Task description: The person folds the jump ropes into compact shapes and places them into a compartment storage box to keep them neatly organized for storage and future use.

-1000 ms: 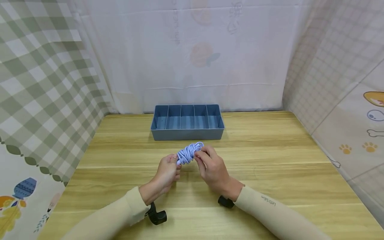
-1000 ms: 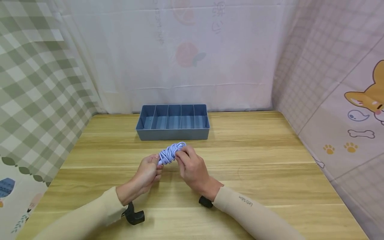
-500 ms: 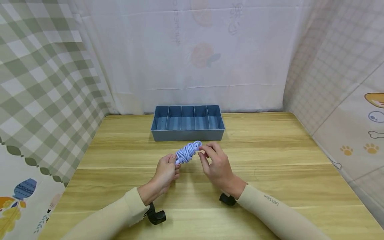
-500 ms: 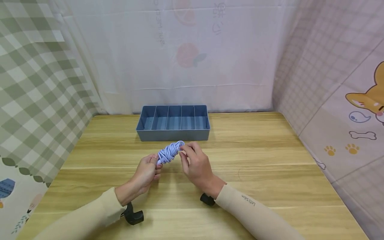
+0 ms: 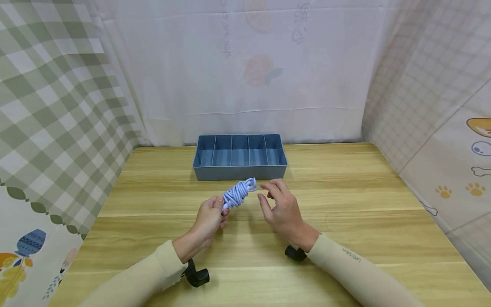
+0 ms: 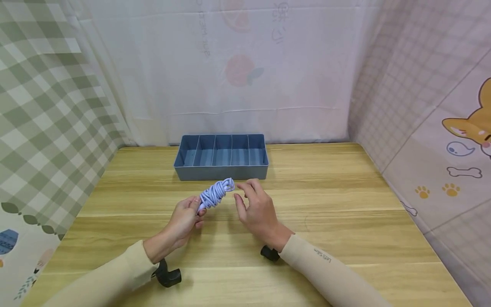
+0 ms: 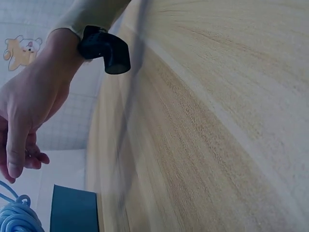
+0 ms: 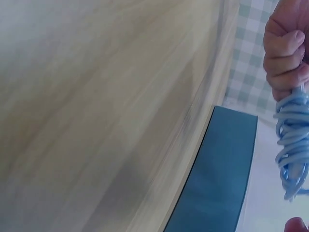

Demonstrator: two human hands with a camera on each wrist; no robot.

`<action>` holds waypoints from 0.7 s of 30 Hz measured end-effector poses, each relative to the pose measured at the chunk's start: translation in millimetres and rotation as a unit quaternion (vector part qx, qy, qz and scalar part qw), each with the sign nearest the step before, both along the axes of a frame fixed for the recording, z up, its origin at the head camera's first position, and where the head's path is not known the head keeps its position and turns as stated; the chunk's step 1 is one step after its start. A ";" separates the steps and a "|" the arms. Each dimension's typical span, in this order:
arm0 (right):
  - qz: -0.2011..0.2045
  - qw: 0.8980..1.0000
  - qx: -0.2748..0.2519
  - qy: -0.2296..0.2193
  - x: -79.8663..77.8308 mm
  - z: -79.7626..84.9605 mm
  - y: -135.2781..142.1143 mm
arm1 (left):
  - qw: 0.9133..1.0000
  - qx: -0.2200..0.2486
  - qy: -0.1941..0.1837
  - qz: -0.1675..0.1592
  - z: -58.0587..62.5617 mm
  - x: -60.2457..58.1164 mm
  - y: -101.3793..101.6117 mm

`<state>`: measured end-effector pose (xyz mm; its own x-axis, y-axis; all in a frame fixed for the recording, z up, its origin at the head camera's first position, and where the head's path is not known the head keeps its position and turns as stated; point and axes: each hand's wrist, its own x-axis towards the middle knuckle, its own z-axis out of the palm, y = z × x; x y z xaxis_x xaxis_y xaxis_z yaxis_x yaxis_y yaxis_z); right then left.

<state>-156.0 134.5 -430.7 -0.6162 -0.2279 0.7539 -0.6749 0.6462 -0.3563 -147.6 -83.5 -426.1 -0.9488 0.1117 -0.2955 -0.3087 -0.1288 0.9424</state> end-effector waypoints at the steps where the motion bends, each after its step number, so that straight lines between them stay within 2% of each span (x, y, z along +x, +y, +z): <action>1: -0.002 1.000 0.003 -0.002 -0.4 0.0 1.8 | 1.000 0.000 0.000 -0.002 0.3 0.1 -0.5; 12: -0.029 0.999 0.013 -0.005 -8.8 -1.6 21.2 | 0.999 -0.032 0.006 -0.040 3.6 -1.8 -9.0; 21: -0.037 0.999 0.024 -0.008 -15.1 -1.4 33.3 | 0.997 -0.063 0.015 -0.043 3.1 -0.8 -12.6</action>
